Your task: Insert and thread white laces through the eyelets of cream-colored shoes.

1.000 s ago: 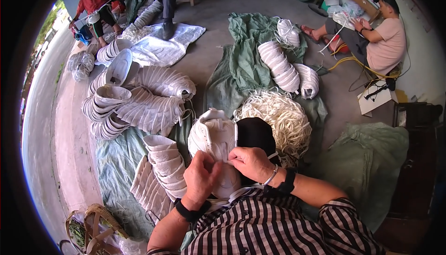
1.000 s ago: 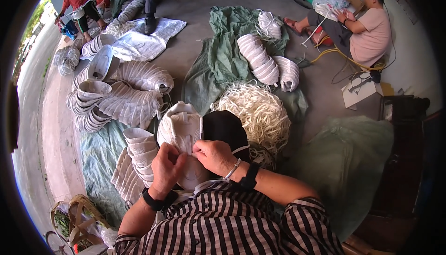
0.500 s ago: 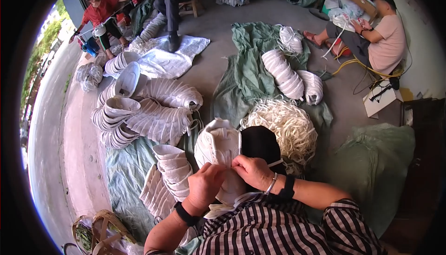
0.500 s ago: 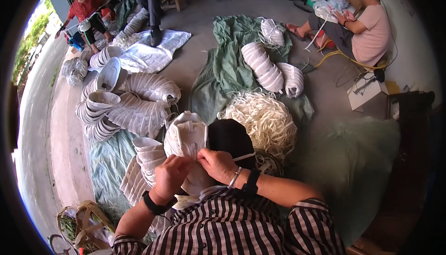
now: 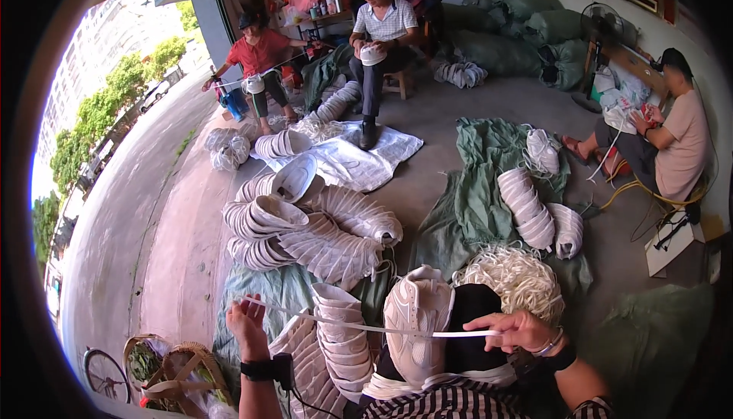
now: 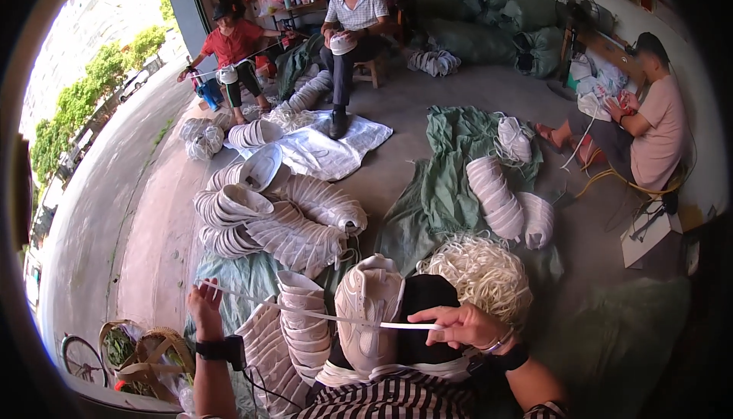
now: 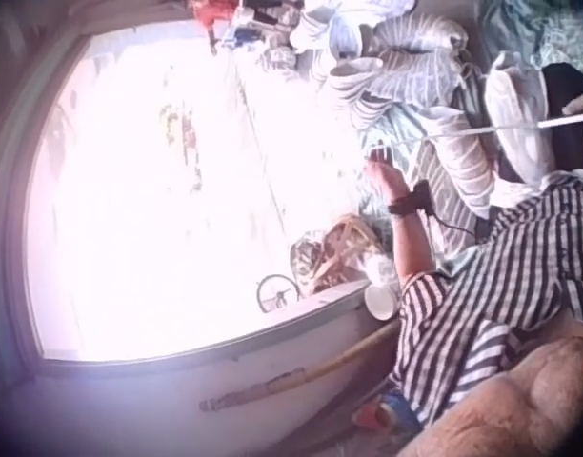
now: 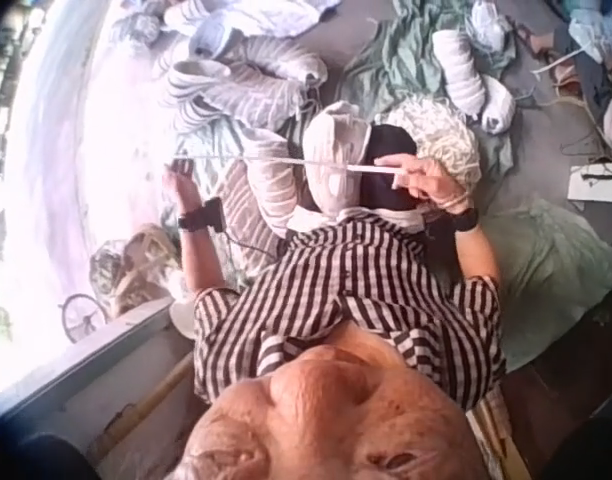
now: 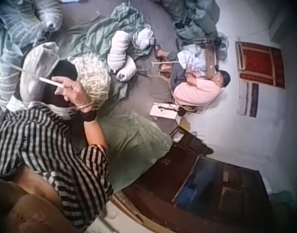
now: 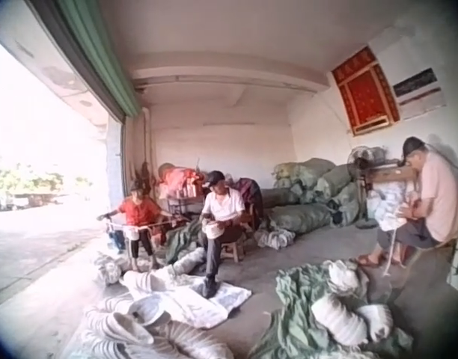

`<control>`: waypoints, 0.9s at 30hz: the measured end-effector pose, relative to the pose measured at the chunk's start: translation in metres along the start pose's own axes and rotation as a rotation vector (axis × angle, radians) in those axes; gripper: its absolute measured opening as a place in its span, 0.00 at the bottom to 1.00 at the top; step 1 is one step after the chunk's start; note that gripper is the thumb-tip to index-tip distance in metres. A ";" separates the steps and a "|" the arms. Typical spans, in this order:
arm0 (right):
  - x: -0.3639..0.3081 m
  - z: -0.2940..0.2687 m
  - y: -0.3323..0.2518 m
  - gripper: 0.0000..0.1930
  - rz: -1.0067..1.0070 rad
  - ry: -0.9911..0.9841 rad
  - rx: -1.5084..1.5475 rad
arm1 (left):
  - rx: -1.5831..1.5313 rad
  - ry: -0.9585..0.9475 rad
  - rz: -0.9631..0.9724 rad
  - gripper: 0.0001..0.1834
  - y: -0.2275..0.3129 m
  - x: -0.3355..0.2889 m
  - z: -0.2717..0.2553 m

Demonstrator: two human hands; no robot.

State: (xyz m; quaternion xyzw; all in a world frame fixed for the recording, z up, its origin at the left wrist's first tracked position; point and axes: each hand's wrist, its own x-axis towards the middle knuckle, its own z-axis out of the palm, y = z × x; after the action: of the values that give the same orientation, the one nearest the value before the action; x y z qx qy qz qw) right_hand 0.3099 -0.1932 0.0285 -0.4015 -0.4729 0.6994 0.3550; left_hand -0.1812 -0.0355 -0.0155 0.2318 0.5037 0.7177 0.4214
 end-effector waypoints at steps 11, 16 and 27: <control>-0.280 -0.269 -0.001 0.19 -0.895 0.903 0.639 | -2.171 2.172 -0.052 0.11 0.187 0.217 -0.352; -0.474 -0.317 0.010 0.15 -0.608 1.640 0.227 | -1.850 2.915 -0.064 0.11 0.192 0.212 -0.320; -0.423 -0.325 0.067 0.17 -0.441 1.495 0.306 | -0.500 4.625 0.095 0.12 0.148 0.217 -0.285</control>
State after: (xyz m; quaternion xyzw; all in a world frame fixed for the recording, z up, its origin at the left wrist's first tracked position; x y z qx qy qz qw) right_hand 0.7740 -0.4617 -0.0146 -0.6086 -0.0764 0.2153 0.7599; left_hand -0.5686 -0.0245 -0.0096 0.7036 0.1002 0.2788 0.6459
